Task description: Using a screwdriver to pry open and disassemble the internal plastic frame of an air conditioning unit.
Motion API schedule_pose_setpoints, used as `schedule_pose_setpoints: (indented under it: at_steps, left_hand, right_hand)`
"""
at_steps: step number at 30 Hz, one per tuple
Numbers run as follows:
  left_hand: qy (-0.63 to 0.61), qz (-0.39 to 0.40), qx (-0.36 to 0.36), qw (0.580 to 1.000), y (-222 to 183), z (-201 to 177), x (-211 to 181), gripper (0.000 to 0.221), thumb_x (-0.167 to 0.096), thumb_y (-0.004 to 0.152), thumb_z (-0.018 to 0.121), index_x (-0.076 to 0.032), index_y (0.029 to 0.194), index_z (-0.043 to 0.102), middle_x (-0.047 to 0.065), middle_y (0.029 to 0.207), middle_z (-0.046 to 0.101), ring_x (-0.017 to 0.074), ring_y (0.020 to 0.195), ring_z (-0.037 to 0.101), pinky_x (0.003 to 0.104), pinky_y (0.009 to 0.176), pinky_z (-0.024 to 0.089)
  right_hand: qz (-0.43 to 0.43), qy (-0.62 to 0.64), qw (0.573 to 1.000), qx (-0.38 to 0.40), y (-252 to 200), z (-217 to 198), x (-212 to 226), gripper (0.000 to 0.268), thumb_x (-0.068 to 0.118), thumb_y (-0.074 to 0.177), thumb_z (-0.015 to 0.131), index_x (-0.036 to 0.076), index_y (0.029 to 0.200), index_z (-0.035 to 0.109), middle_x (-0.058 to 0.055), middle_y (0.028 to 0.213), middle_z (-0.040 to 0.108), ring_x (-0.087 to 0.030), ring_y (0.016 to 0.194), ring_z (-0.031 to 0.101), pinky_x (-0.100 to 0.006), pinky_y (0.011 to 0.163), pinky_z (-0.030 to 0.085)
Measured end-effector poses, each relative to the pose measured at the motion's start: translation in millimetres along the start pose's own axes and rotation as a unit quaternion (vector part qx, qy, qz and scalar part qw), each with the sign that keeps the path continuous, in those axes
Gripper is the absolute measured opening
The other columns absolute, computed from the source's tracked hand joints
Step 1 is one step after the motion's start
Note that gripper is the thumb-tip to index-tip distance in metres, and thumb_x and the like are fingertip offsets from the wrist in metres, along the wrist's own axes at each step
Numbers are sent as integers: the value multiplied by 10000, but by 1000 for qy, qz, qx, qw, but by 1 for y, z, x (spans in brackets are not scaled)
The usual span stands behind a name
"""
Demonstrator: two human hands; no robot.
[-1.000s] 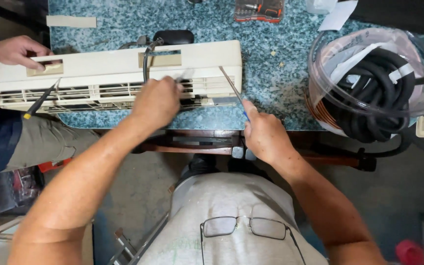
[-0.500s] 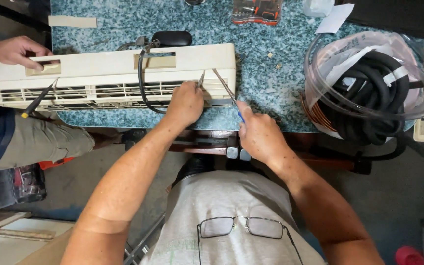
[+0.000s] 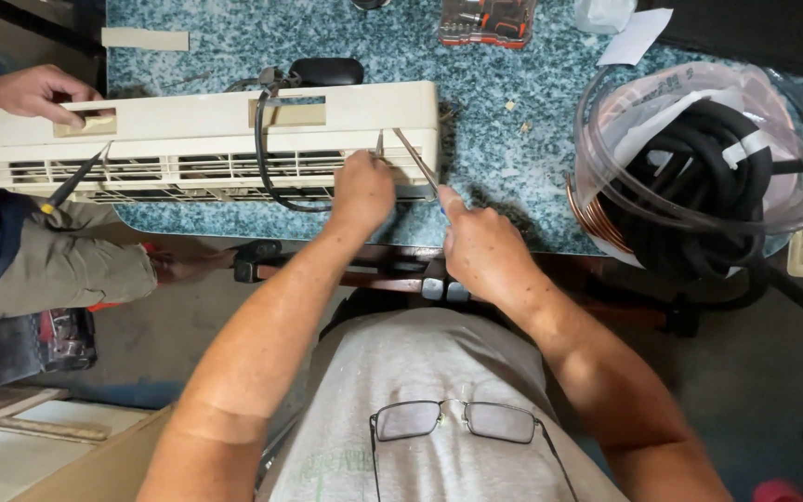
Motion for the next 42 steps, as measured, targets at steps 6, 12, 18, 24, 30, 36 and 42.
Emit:
schedule_pose_setpoints:
  at_steps: [6,12,18,24,30,36,42]
  left_hand:
    - [-23,-47,-76,996,-19,8,-17,347,-224,993,411,30,1042,642,340,1054,714,520,1118,668,564,983,553]
    - [-59,-72,-116,989,-22,10,-23,303,-229,997,439,-1,1027,637,335,1051,714,497,1126,672,570,980,548]
    - [-49,-67,-129,988,-24,-5,-23,211,-217,997,498,-108,1178,483,278,1048,707,500,1096,684,545,950,567]
    - [24,-8,-95,995,16,-13,-10,189,-190,990,517,-80,1144,514,291,1038,686,513,1101,673,575,941,567]
    - [36,-4,-52,998,38,-31,-8,210,-163,940,540,-57,1092,637,277,985,714,460,1018,728,530,828,610]
    - [116,34,19,993,38,-53,-30,347,-191,906,495,-29,1147,684,291,1022,711,466,1063,707,553,836,598]
    - [91,34,74,993,-30,-86,-85,354,-58,907,483,88,1159,685,344,1027,705,504,1079,694,537,887,578]
  right_hand:
    - [-24,-4,1000,-13,1,3,-3,574,110,961,502,-34,1514,447,-342,868,708,-521,743,733,-606,559,618]
    - [-48,13,998,-38,0,-4,6,544,39,970,481,-111,1491,438,-351,806,690,-477,649,726,-530,456,609]
    - [-43,-6,999,-27,4,3,2,577,85,963,512,-99,1503,429,-355,822,688,-504,686,729,-573,478,603]
    - [-39,11,999,-29,6,-1,2,559,81,958,512,-80,1490,455,-380,828,688,-526,691,725,-592,492,610]
    - [11,0,1000,18,2,-21,10,526,172,960,512,15,1462,501,-362,933,708,-529,858,735,-595,659,628]
    - [41,17,999,32,3,-34,11,550,190,947,527,33,1473,518,-387,1009,700,-541,930,723,-600,717,636]
    - [38,72,996,48,-12,-50,23,574,124,956,469,-2,1515,478,-416,1115,672,-565,1014,690,-614,770,625]
Point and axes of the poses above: each hand's wrist, its own y-axis towards the middle knuckle, its own z-axis out of the palm, x = y × z, the point moved 3 cm from there along y, towards the middle knuckle
